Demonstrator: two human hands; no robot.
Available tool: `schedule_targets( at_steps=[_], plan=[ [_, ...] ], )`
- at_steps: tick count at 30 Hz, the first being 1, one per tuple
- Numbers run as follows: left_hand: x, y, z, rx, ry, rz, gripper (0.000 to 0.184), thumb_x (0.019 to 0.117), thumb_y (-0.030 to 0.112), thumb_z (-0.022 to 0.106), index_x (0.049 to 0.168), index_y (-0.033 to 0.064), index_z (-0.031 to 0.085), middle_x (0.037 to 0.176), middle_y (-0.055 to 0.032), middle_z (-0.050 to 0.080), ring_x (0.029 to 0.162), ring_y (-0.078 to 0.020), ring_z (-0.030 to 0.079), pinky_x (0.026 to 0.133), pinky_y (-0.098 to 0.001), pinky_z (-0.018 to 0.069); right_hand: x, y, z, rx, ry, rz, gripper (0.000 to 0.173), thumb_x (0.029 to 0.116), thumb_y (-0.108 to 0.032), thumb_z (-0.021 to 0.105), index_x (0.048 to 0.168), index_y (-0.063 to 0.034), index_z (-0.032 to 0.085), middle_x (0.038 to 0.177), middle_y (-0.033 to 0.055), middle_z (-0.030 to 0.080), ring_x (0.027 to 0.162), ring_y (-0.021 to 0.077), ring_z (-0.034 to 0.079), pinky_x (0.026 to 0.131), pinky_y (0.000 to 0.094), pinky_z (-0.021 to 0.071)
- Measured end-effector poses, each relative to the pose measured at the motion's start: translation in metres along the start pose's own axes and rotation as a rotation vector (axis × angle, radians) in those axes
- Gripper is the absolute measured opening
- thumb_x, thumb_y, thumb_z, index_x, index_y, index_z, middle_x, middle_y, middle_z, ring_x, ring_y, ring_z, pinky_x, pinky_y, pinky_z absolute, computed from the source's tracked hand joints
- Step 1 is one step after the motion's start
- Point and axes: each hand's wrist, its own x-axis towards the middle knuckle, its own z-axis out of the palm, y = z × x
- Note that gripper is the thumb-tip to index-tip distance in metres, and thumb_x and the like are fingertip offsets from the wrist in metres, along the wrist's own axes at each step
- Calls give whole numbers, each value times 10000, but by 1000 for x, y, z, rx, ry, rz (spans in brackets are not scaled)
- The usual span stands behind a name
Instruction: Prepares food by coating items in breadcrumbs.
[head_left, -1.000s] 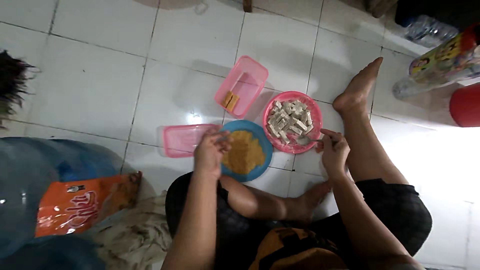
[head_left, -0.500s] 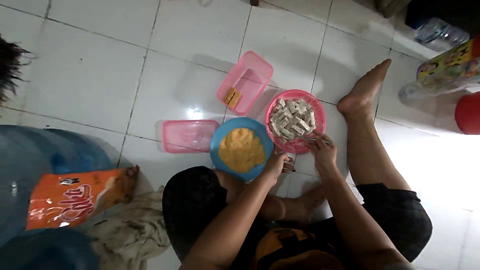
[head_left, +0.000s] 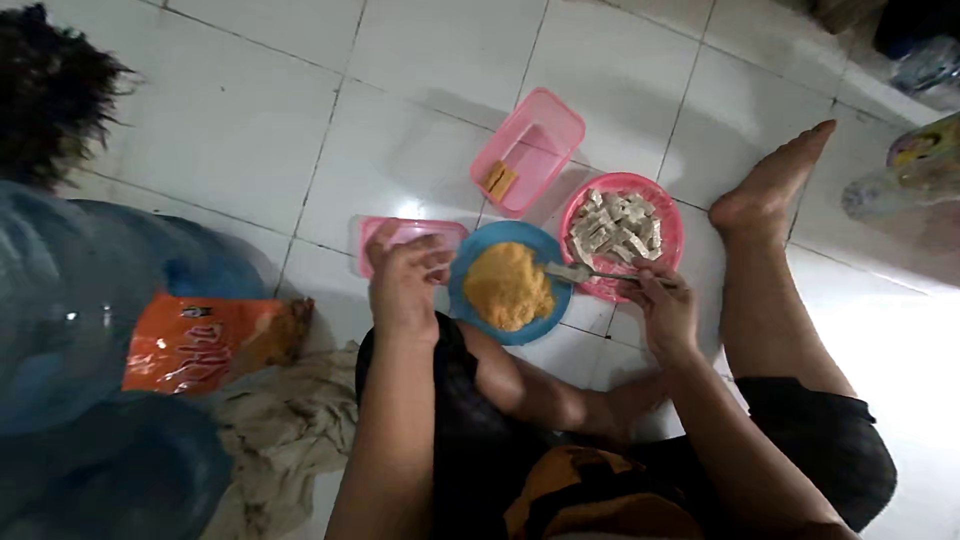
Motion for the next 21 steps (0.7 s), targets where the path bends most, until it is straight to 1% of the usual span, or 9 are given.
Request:
schedule_targets(
  at_steps=[1,3,4,6,8,11,13,17,21],
  plan=[
    [7,1,-8,-14,92,20,440,1070,148,316,1507,111,289,1066,-48,692,818,-140,699,717,-293,573,-3,5,11,-73,-67,-91,222,1043,-25,508,1206,26,649,1175,84,709,892,148,738,841,341,640],
    [19,-8,-16,-17,200,24,451,1058,129,354,1502,121,274,1067,-45,673,790,-116,685,685,-262,557,-11,15,32,-300,-182,-334,226,1015,-7,541,1180,58,682,1166,115,686,973,119,717,885,310,623],
    [23,-13,-18,-16,214,-2,472,1056,130,377,1514,116,261,1094,-62,660,795,-116,673,688,-260,544,-16,19,40,-420,-228,-453,227,995,1,567,1157,54,717,1146,140,683,1009,133,696,902,304,605],
    [28,-17,-19,0,192,-34,524,1062,149,400,1555,100,231,1162,-100,650,830,-137,673,713,-278,544,-24,27,50,-609,-307,-651,233,972,0,597,1135,3,763,1095,153,699,1016,167,684,908,307,582],
    [33,-15,-17,38,147,12,606,1020,139,472,1559,98,197,1159,-98,644,836,-133,682,712,-277,557,-32,32,53,-688,-358,-739,247,982,-12,598,1153,-42,773,1071,125,702,990,144,683,886,266,583],
    [38,-17,-16,39,113,19,623,1010,138,495,1558,106,201,1149,-107,651,845,-144,686,728,-289,558,-39,36,51,-710,-381,-767,238,984,-10,597,1132,-40,781,1051,116,708,958,118,689,870,229,583],
    [40,-19,-17,29,97,15,621,1013,148,482,1565,113,200,1148,-107,649,848,-146,683,725,-288,552,-42,33,46,-706,-369,-751,241,980,-11,592,1124,-39,783,1051,115,715,974,120,689,891,235,576],
    [41,-19,-19,22,97,-6,614,1018,140,456,1572,119,193,1157,-113,646,840,-141,681,713,-278,546,-36,33,39,-701,-272,-682,238,980,-18,588,1127,-19,775,1053,128,706,974,138,687,890,268,580],
    [43,-17,-17,23,112,-39,596,1023,121,443,1570,123,208,1146,-116,647,806,-132,669,692,-271,536,-32,29,44,-666,-230,-605,250,991,-24,567,1151,-13,758,1067,134,688,960,140,687,860,276,596]
  ],
)
